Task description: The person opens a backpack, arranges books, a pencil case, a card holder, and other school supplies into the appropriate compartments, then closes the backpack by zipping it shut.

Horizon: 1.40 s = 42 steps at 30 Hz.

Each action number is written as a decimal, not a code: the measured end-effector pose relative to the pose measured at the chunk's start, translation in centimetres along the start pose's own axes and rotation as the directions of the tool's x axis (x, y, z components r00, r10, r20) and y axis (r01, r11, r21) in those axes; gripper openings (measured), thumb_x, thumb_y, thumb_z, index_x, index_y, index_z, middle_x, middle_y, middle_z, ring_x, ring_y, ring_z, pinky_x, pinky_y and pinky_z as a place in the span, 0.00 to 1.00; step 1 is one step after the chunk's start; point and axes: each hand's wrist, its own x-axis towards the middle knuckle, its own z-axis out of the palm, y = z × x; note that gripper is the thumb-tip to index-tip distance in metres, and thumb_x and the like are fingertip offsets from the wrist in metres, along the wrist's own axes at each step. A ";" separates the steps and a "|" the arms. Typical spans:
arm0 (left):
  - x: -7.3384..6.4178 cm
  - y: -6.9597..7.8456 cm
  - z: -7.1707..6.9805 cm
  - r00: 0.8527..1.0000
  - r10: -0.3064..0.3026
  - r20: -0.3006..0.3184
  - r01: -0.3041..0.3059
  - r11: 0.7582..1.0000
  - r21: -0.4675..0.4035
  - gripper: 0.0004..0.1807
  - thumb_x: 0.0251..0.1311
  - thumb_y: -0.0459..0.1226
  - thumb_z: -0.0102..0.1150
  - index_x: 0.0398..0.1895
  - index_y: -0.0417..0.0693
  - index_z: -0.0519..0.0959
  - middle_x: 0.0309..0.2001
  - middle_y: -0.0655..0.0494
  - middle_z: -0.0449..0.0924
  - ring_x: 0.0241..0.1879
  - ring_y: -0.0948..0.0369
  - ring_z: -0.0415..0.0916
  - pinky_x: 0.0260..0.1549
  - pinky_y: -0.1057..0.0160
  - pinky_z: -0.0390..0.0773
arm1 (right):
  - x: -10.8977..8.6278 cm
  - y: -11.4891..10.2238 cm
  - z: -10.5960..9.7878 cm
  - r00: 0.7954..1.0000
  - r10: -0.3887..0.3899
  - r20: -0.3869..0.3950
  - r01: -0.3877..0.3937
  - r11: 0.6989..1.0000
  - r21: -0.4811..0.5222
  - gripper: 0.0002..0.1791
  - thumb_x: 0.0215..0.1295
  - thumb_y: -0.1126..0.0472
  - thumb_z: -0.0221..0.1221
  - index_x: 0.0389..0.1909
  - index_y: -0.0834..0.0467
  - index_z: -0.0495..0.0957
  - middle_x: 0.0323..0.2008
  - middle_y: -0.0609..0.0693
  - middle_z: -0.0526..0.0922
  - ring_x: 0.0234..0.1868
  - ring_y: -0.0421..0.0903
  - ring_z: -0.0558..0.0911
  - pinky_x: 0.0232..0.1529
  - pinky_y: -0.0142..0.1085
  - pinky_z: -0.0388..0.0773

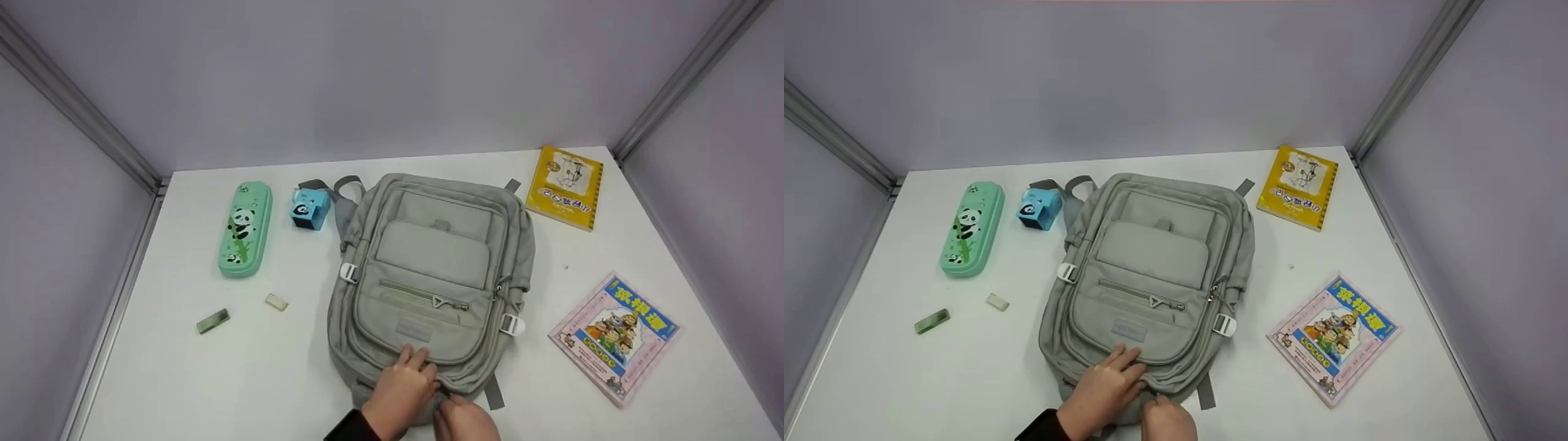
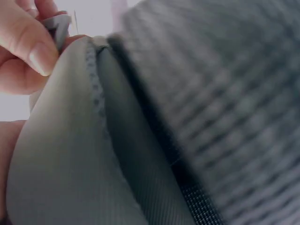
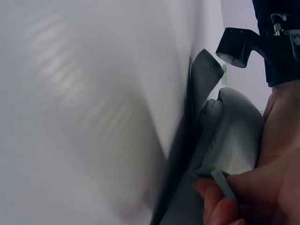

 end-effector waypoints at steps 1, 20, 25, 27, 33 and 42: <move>-0.1 -0.1 -0.1 1.000 -0.004 0.012 0.004 0.999 -0.035 0.11 0.66 0.48 0.61 0.41 0.52 0.81 0.55 0.50 0.81 0.56 0.48 0.81 0.39 0.59 0.86 | -0.1 0.2 0.0 1.000 -0.004 -0.002 0.004 1.000 0.011 0.11 0.65 0.59 0.60 0.25 0.58 0.80 0.21 0.47 0.75 0.22 0.44 0.77 0.24 0.37 0.72; -3.2 1.8 1.1 0.872 0.002 -0.490 -0.024 0.999 -0.038 0.08 0.71 0.39 0.55 0.31 0.61 0.79 0.39 0.63 0.74 0.44 0.65 0.68 0.44 0.60 0.61 | -1.3 3.7 -2.0 0.981 -0.065 0.184 -0.007 0.931 0.366 0.12 0.69 0.57 0.60 0.38 0.63 0.82 0.27 0.47 0.78 0.24 0.29 0.70 0.25 0.29 0.70; -3.4 3.0 2.3 0.823 0.078 -0.562 -0.069 0.997 0.036 0.27 0.80 0.42 0.28 0.24 0.61 0.76 0.34 0.64 0.71 0.38 0.66 0.63 0.43 0.63 0.54 | -0.9 5.3 -3.9 0.974 -0.001 0.228 -0.077 0.940 0.333 0.11 0.69 0.56 0.60 0.42 0.61 0.83 0.33 0.48 0.81 0.28 0.31 0.73 0.28 0.31 0.72; -3.1 3.8 2.9 0.792 0.148 -0.592 -0.102 0.989 0.110 0.27 0.80 0.42 0.31 0.21 0.61 0.72 0.31 0.65 0.69 0.34 0.66 0.59 0.40 0.64 0.53 | -0.9 5.5 -4.7 0.991 0.031 0.131 -0.069 0.954 0.292 0.07 0.68 0.57 0.61 0.38 0.57 0.83 0.32 0.45 0.81 0.29 0.31 0.74 0.28 0.30 0.73; -1.1 5.8 5.0 0.705 0.357 -0.613 -0.164 0.923 0.348 0.26 0.76 0.38 0.39 0.14 0.61 0.65 0.23 0.65 0.64 0.24 0.65 0.54 0.32 0.66 0.52 | -0.5 6.2 -5.9 0.930 -0.104 -0.354 0.091 0.994 -0.051 0.14 0.50 0.63 0.74 0.37 0.51 0.82 0.34 0.39 0.78 0.35 0.36 0.77 0.35 0.32 0.75; -0.7 5.9 5.3 0.779 0.474 -0.411 -0.310 0.860 0.404 0.18 0.54 0.50 0.62 0.10 0.67 0.70 0.22 0.71 0.71 0.25 0.68 0.55 0.33 0.67 0.53 | 0.8 8.0 -5.8 0.835 -0.456 -0.307 0.317 0.856 -0.408 0.35 0.32 0.56 0.81 0.49 0.47 0.81 0.50 0.49 0.79 0.51 0.47 0.77 0.46 0.45 0.73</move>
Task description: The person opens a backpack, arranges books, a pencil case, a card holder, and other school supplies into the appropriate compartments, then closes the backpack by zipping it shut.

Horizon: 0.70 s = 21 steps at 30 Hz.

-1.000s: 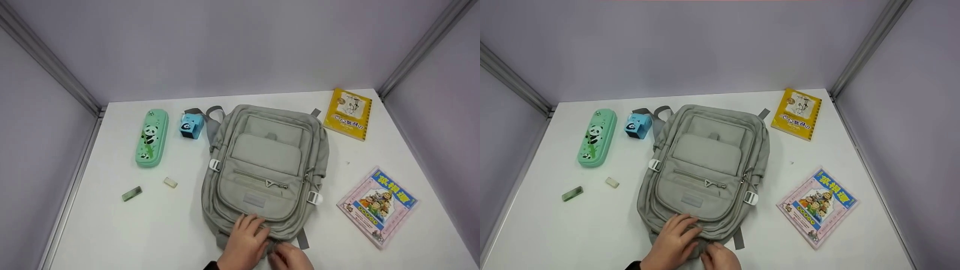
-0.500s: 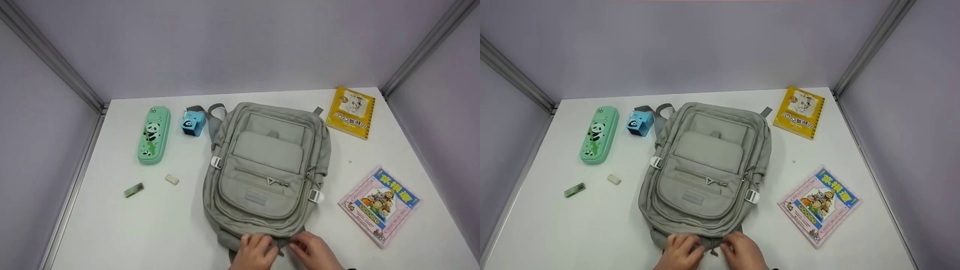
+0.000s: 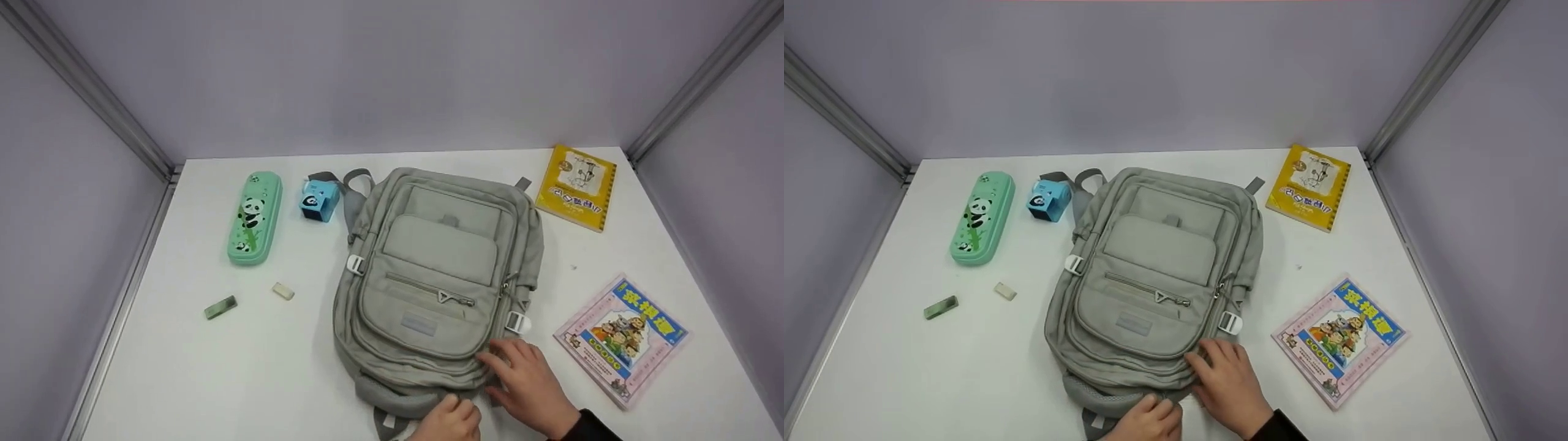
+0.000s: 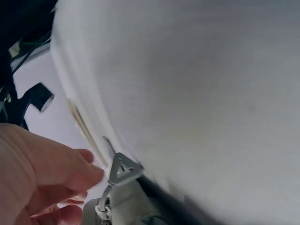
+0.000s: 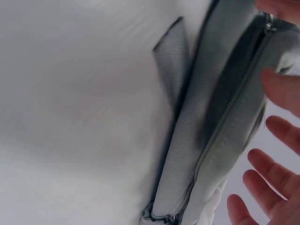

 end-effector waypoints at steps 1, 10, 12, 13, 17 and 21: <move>-0.1 -0.1 0.0 1.000 0.016 0.018 -0.017 1.000 0.001 0.17 0.55 0.51 0.62 0.11 0.67 0.71 0.23 0.71 0.72 0.25 0.68 0.56 0.33 0.67 0.54 | 0.0 0.0 0.2 1.000 -0.029 0.001 0.029 0.999 -0.013 0.35 0.31 0.56 0.81 0.48 0.47 0.81 0.50 0.49 0.79 0.51 0.47 0.77 0.46 0.45 0.73; -0.2 -0.8 0.4 0.996 0.072 0.060 -0.073 0.997 0.017 0.16 0.54 0.50 0.63 0.13 0.67 0.71 0.22 0.71 0.69 0.26 0.69 0.60 0.32 0.68 0.56 | 0.5 -0.1 1.5 0.985 -0.152 -0.076 0.143 0.982 -0.122 0.30 0.31 0.60 0.77 0.43 0.49 0.79 0.44 0.47 0.80 0.45 0.45 0.77 0.46 0.43 0.70; -0.2 -0.9 0.5 0.997 0.069 0.037 -0.069 0.998 0.012 0.17 0.54 0.51 0.63 0.12 0.67 0.69 0.20 0.71 0.68 0.25 0.70 0.61 0.32 0.69 0.56 | 0.7 -0.1 1.8 0.982 -0.165 -0.091 0.152 0.979 -0.136 0.27 0.34 0.62 0.75 0.41 0.49 0.79 0.43 0.46 0.81 0.44 0.44 0.77 0.46 0.43 0.69; -0.2 -1.0 0.4 0.997 0.068 0.024 -0.069 0.998 0.003 0.17 0.54 0.51 0.63 0.12 0.67 0.69 0.18 0.71 0.67 0.24 0.70 0.61 0.31 0.69 0.56 | 0.8 0.0 1.9 0.980 -0.172 -0.103 0.157 0.978 -0.137 0.24 0.36 0.63 0.73 0.40 0.49 0.80 0.41 0.46 0.81 0.44 0.44 0.78 0.46 0.42 0.68; -0.4 -1.2 0.0 0.998 0.065 0.018 -0.064 0.997 -0.050 0.17 0.56 0.52 0.61 0.13 0.67 0.69 0.16 0.71 0.67 0.21 0.71 0.63 0.29 0.70 0.56 | 1.4 0.2 2.5 0.971 -0.188 -0.146 0.173 0.979 -0.110 0.12 0.47 0.66 0.61 0.34 0.50 0.80 0.36 0.44 0.82 0.40 0.43 0.78 0.45 0.43 0.67; -0.8 -1.8 -1.2 0.994 0.042 0.097 -0.032 0.994 -0.103 0.16 0.60 0.52 0.58 0.16 0.64 0.70 0.18 0.70 0.69 0.23 0.71 0.66 0.28 0.70 0.56 | 1.7 0.2 2.8 0.965 -0.197 -0.171 0.182 0.979 -0.097 0.08 0.55 0.64 0.53 0.30 0.50 0.80 0.32 0.43 0.81 0.38 0.42 0.77 0.44 0.43 0.69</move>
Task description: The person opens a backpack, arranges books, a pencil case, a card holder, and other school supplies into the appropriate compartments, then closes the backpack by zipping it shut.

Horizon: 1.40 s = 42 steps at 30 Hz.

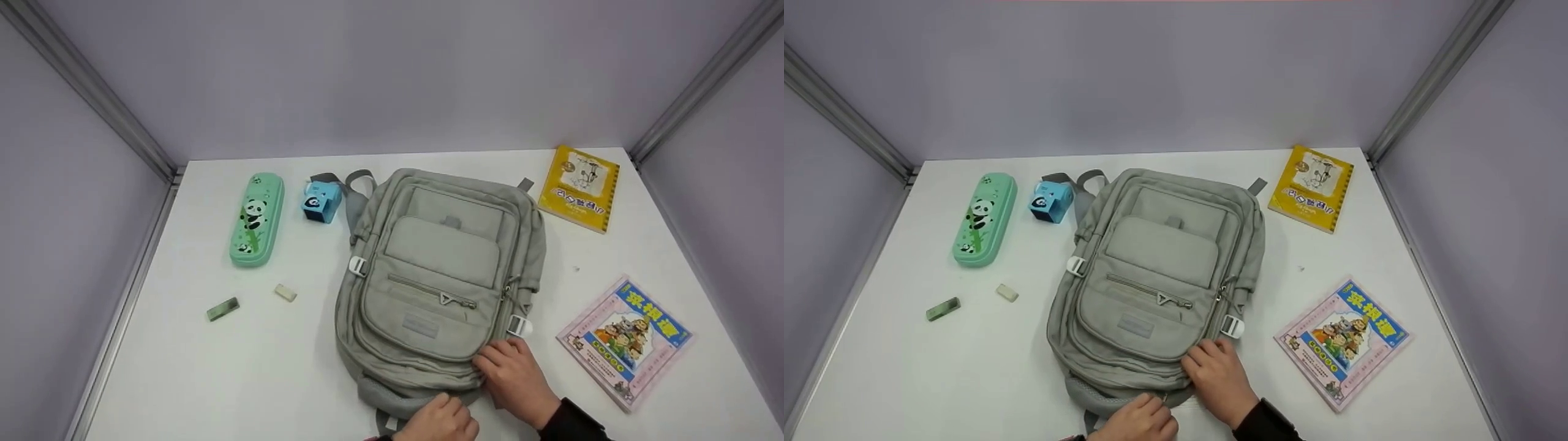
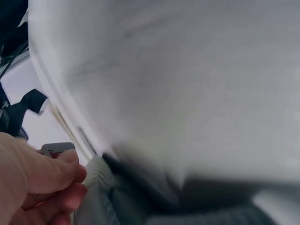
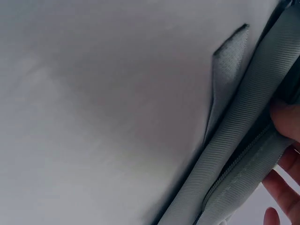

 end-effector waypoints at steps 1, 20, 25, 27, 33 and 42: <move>-0.2 -0.2 -0.3 1.000 -0.014 0.014 0.014 1.000 -0.016 0.16 0.61 0.52 0.58 0.18 0.63 0.70 0.19 0.69 0.69 0.23 0.70 0.67 0.28 0.71 0.57 | 0.0 0.0 0.0 1.000 0.000 -0.004 0.000 1.000 0.003 0.08 0.55 0.64 0.53 0.30 0.50 0.80 0.32 0.43 0.81 0.38 0.42 0.78 0.43 0.43 0.69; -5.8 -6.1 -5.3 0.947 -0.321 -0.008 0.300 0.892 -0.338 0.17 0.40 0.24 0.63 0.23 0.52 0.68 0.22 0.64 0.65 0.26 0.69 0.59 0.30 0.75 0.56 | 0.3 1.1 -1.0 0.997 0.067 0.022 -0.068 0.997 0.044 0.16 0.46 0.73 0.55 0.34 0.52 0.81 0.34 0.44 0.82 0.38 0.43 0.79 0.43 0.40 0.74; -8.0 -8.2 -6.5 0.897 -0.442 0.032 0.430 0.852 -0.297 0.14 0.45 0.22 0.58 0.26 0.51 0.70 0.24 0.63 0.67 0.27 0.68 0.60 0.30 0.73 0.61 | 0.2 1.8 -1.4 0.994 0.103 0.036 -0.105 0.994 0.039 0.18 0.43 0.75 0.57 0.33 0.52 0.81 0.34 0.44 0.82 0.39 0.44 0.80 0.40 0.39 0.76; -8.7 -9.0 -6.8 0.875 -0.481 0.055 0.477 0.837 -0.269 0.14 0.49 0.24 0.62 0.27 0.51 0.71 0.25 0.63 0.69 0.28 0.69 0.62 0.30 0.73 0.62 | 0.1 2.0 -1.5 0.994 0.107 0.033 -0.108 0.993 0.037 0.18 0.43 0.75 0.57 0.33 0.52 0.81 0.35 0.44 0.82 0.39 0.44 0.80 0.40 0.39 0.77; -10.5 -12.1 -6.0 0.814 -0.576 0.074 0.578 0.793 -0.191 0.17 0.45 0.26 0.71 0.29 0.50 0.72 0.26 0.61 0.73 0.28 0.67 0.68 0.30 0.69 0.68 | 0.1 2.4 -1.7 0.997 0.080 0.012 -0.081 0.996 0.038 0.18 0.43 0.75 0.57 0.33 0.52 0.82 0.35 0.45 0.82 0.39 0.44 0.80 0.42 0.37 0.77; -11.6 -14.3 -3.9 0.744 -0.666 0.052 0.656 0.715 -0.240 0.16 0.49 0.22 0.68 0.32 0.47 0.72 0.29 0.58 0.75 0.30 0.63 0.75 0.33 0.64 0.76 | -0.1 2.8 -1.8 0.996 0.089 0.003 -0.088 0.993 0.078 0.15 0.46 0.72 0.59 0.33 0.50 0.81 0.35 0.44 0.81 0.37 0.43 0.79 0.40 0.37 0.75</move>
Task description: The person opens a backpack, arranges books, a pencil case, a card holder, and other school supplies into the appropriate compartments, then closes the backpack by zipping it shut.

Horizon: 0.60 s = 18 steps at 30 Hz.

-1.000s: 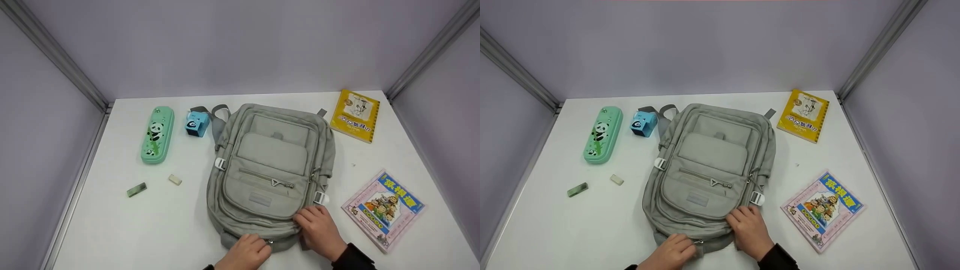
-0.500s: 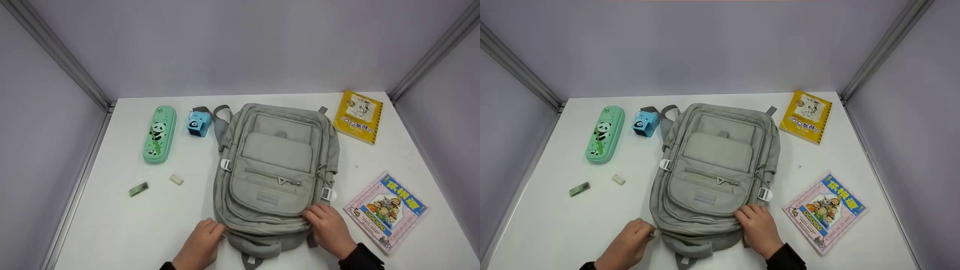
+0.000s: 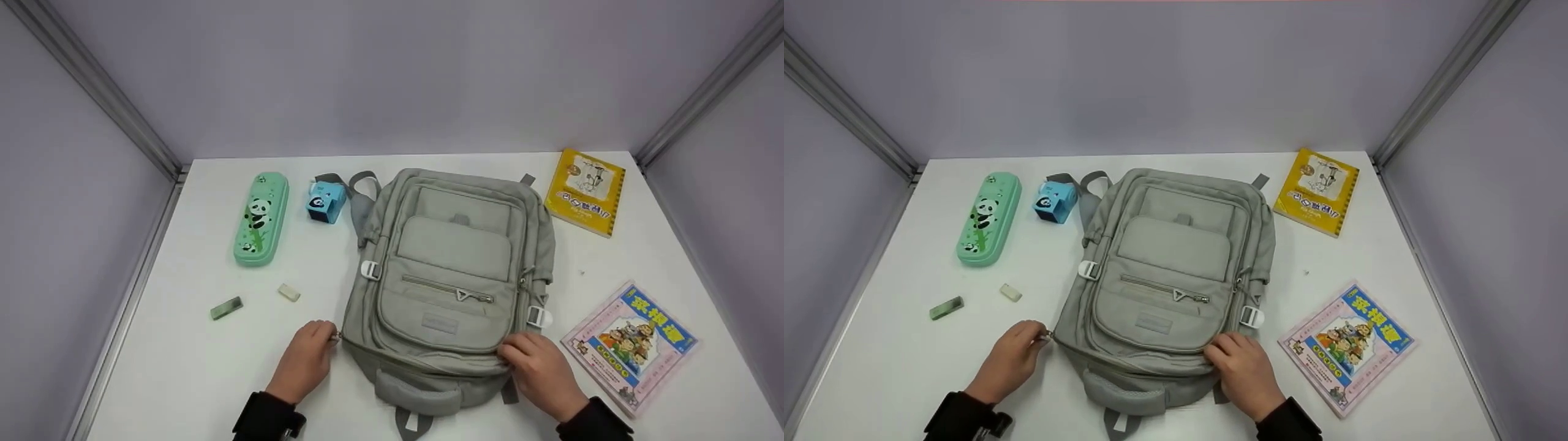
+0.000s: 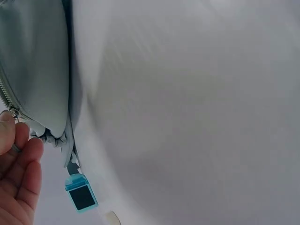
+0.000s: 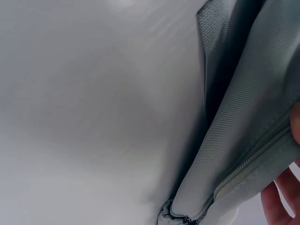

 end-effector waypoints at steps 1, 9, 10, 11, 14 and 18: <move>-0.1 0.1 0.0 1.000 -0.011 0.006 0.011 1.000 -0.018 0.16 0.50 0.22 0.67 0.32 0.48 0.72 0.29 0.58 0.75 0.31 0.63 0.75 0.33 0.64 0.76 | -0.1 0.0 0.0 1.000 0.003 0.001 -0.003 1.000 0.001 0.15 0.47 0.71 0.59 0.33 0.50 0.81 0.35 0.44 0.81 0.37 0.43 0.79 0.40 0.37 0.75; -0.2 1.1 -1.0 0.968 -0.155 0.200 0.186 0.971 -0.151 0.11 0.57 0.30 0.68 0.38 0.46 0.75 0.36 0.57 0.77 0.38 0.63 0.76 0.39 0.63 0.79 | 0.1 -0.4 -0.5 0.985 0.081 0.150 -0.086 0.996 0.025 0.22 0.42 0.77 0.63 0.35 0.50 0.79 0.37 0.43 0.79 0.40 0.42 0.78 0.43 0.39 0.76; -0.2 1.2 -1.0 0.965 -0.160 0.207 0.194 0.968 -0.157 0.10 0.57 0.31 0.68 0.38 0.45 0.75 0.36 0.57 0.77 0.38 0.63 0.76 0.39 0.63 0.78 | 0.3 -0.6 -0.7 0.978 0.099 0.182 -0.105 0.994 0.025 0.22 0.41 0.77 0.63 0.36 0.50 0.79 0.37 0.43 0.79 0.40 0.41 0.78 0.43 0.40 0.76; -0.2 1.3 -1.1 0.963 -0.169 0.210 0.204 0.966 -0.159 0.10 0.58 0.31 0.68 0.38 0.45 0.76 0.36 0.57 0.77 0.38 0.64 0.75 0.39 0.63 0.78 | 0.5 -0.8 -0.9 0.972 0.110 0.205 -0.119 0.992 0.030 0.23 0.40 0.77 0.62 0.36 0.50 0.79 0.37 0.43 0.79 0.40 0.41 0.77 0.44 0.40 0.76; -0.1 1.7 -1.2 0.971 -0.179 0.161 0.205 0.964 -0.167 0.07 0.59 0.28 0.65 0.38 0.43 0.77 0.36 0.56 0.78 0.37 0.64 0.77 0.36 0.65 0.79 | 1.6 -2.1 -1.6 0.967 0.124 0.224 -0.139 0.989 0.054 0.25 0.36 0.77 0.59 0.37 0.50 0.79 0.38 0.42 0.78 0.41 0.41 0.76 0.44 0.41 0.74; 0.4 2.6 -1.7 0.962 -0.248 0.111 0.263 0.953 -0.148 0.10 0.60 0.23 0.61 0.43 0.40 0.78 0.42 0.49 0.77 0.38 0.59 0.81 0.37 0.64 0.81 | 3.4 -5.3 -1.6 0.988 0.073 0.136 -0.085 0.993 0.085 0.23 0.36 0.72 0.64 0.37 0.50 0.78 0.38 0.43 0.78 0.41 0.41 0.76 0.43 0.40 0.73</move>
